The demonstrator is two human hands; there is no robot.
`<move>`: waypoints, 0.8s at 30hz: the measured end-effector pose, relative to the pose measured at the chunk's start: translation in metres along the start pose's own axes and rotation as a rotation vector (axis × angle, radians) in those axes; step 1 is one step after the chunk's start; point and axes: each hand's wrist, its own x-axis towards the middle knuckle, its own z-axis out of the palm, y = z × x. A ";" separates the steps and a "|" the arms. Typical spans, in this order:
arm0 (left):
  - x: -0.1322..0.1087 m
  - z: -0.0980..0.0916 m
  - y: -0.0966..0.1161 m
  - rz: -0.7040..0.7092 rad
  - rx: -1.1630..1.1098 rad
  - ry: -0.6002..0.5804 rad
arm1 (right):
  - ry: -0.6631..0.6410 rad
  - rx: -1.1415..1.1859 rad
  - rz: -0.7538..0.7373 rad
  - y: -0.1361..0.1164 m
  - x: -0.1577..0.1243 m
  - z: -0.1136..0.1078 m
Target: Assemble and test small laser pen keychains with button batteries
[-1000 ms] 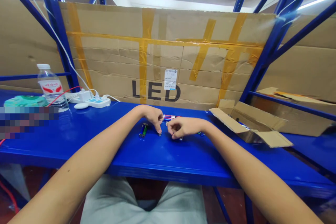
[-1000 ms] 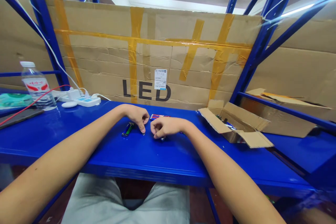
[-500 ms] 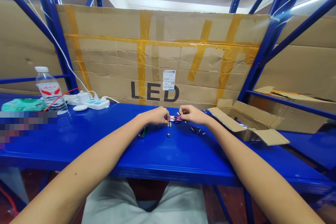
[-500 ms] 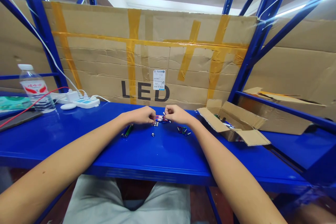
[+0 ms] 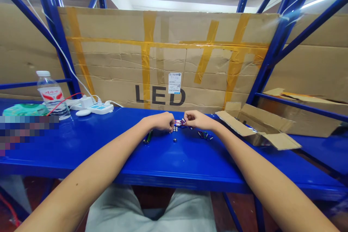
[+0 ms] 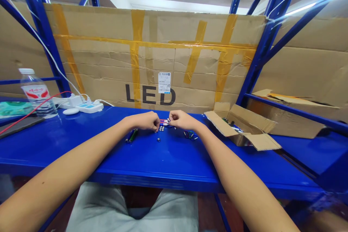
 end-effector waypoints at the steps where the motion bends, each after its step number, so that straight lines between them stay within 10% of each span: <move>1: -0.001 -0.002 0.000 0.013 -0.007 0.002 | -0.014 0.013 0.002 0.000 0.000 0.000; 19: -0.003 -0.002 0.000 -0.095 0.123 -0.024 | -0.136 0.087 0.078 0.005 0.001 0.006; 24: -0.001 -0.004 -0.001 -0.046 0.094 0.249 | -0.107 0.031 0.057 0.008 0.004 0.007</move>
